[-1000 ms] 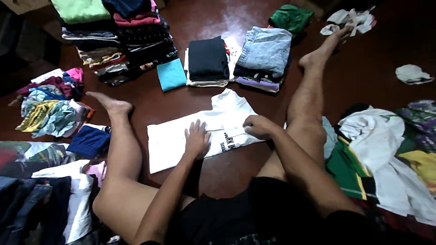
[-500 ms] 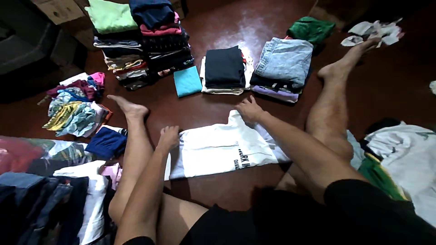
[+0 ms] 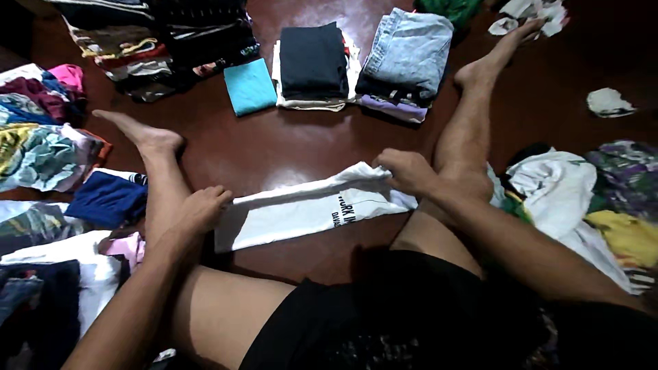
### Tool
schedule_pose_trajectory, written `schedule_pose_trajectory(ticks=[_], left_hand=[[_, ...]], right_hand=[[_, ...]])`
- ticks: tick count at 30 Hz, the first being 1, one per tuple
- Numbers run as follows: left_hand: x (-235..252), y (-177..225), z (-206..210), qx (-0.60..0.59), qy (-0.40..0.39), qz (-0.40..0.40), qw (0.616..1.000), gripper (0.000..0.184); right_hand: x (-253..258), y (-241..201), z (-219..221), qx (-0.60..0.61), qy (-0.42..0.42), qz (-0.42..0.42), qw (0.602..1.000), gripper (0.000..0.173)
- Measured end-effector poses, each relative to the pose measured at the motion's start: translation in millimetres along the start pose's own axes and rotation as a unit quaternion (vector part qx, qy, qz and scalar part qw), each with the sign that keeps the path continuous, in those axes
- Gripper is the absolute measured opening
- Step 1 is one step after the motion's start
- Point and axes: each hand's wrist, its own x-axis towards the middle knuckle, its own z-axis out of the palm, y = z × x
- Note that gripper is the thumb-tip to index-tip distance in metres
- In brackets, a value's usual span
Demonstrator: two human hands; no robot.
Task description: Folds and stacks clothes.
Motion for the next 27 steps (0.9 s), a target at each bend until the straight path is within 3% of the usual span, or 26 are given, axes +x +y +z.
schedule_pose_trajectory(ticks=[2,4,6,9,18,21,24,27], left_hand=[[-12,8,10,0.016,-0.061,-0.011,0.998,0.018],[-18,10,30,0.020,-0.132,-0.022,0.991,0.022],[-18,3,56,0.007,-0.163,-0.022,0.986,0.023],[-16,8,62,0.005,-0.192,-0.037,0.981,0.025],[-16,9,62,-0.081,-0.287,-0.140,0.944,0.041],[-4,27,43,-0.105,-0.215,-0.161,0.958,0.044],[16,63,56,-0.132,-0.117,-0.104,0.979,0.046],[33,73,77,-0.131,-0.148,-0.098,0.975,0.052]], right_hand=[[-24,-12,15,-0.028,-0.039,0.008,0.999,0.028],[-42,-13,38,-0.046,-0.133,0.013,0.990,0.022],[-53,-9,59,-0.048,-0.221,0.017,0.974,0.021],[-58,-11,69,-0.056,-0.295,0.036,0.953,0.022],[-52,-9,76,-0.067,-0.332,0.085,0.937,0.038],[-42,-5,74,-0.061,-0.295,0.085,0.950,0.038],[-23,2,74,-0.088,-0.254,0.089,0.959,0.035],[-2,9,76,-0.119,-0.224,0.040,0.966,0.022]])
